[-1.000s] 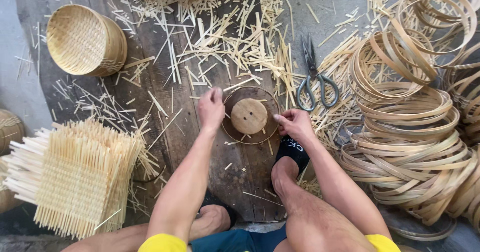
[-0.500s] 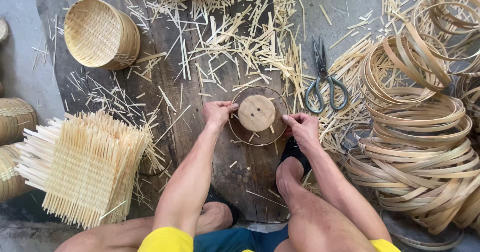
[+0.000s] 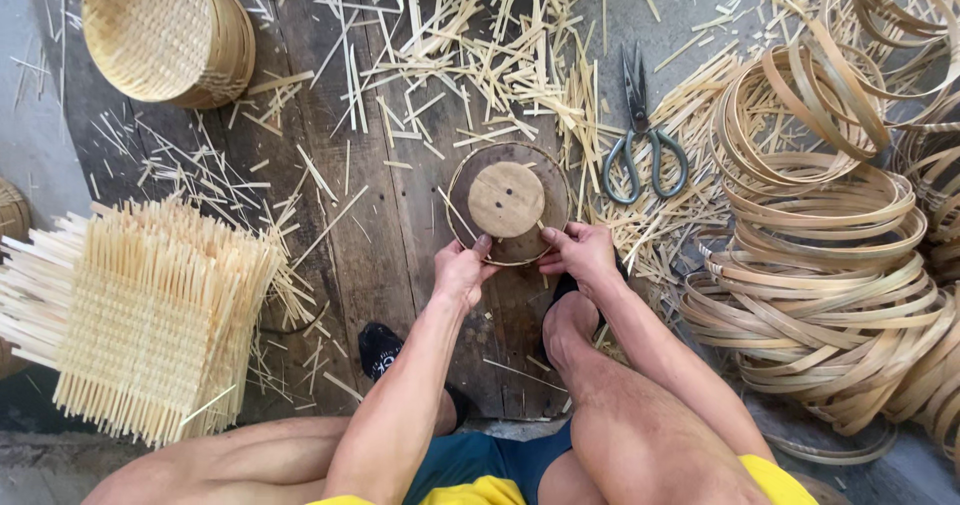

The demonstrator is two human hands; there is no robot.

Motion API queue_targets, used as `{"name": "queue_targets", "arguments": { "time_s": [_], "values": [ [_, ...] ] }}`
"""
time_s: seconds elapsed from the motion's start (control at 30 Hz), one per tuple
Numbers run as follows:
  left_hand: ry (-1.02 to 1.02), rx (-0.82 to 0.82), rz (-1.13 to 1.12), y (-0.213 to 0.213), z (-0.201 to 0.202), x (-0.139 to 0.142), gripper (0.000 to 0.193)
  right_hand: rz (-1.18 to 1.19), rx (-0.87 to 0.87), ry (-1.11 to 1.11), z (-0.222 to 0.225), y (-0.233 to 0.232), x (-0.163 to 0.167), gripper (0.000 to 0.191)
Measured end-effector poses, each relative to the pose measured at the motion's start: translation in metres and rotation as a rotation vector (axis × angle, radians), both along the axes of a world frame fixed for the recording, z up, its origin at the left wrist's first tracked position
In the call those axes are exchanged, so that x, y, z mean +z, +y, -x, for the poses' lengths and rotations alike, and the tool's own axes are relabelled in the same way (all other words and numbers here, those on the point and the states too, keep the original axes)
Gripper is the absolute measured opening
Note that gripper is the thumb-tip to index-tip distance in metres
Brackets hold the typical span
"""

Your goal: The person sits on the floor weaving bamboo strips into flat woven mats, then fits a woven mat onto a round bamboo sieve frame, presses it over a wooden dome mold, and trims excess strips with scissors. They stack finished round sieves with completed ones nearby.

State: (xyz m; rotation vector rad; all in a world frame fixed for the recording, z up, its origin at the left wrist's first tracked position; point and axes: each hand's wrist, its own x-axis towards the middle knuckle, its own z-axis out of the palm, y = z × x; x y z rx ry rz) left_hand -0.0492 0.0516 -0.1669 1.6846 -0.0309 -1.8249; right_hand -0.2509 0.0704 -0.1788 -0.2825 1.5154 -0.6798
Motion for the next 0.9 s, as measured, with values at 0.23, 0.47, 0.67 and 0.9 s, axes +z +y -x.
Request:
{"name": "queue_targets", "arguments": {
  "time_s": [0.23,0.47,0.67,0.9],
  "values": [
    [-0.033,-0.002,-0.021,-0.004,0.003,0.007,0.019,0.005,0.036,0.190,-0.013,-0.002,0.010,0.024],
    [-0.420,-0.731,0.215,-0.055,-0.057,0.064,0.039,0.157,0.297,0.219,0.005,-0.032,0.061,0.079],
    [-0.341,-0.584,0.671,-0.038,-0.019,0.094,0.059,0.228,0.252,0.060,-0.030,-0.059,0.083,0.106],
    [-0.681,-0.505,1.055,-0.038,0.008,0.071,0.062,0.213,0.121,0.029,-0.029,-0.060,0.062,0.075]
  ]
}}
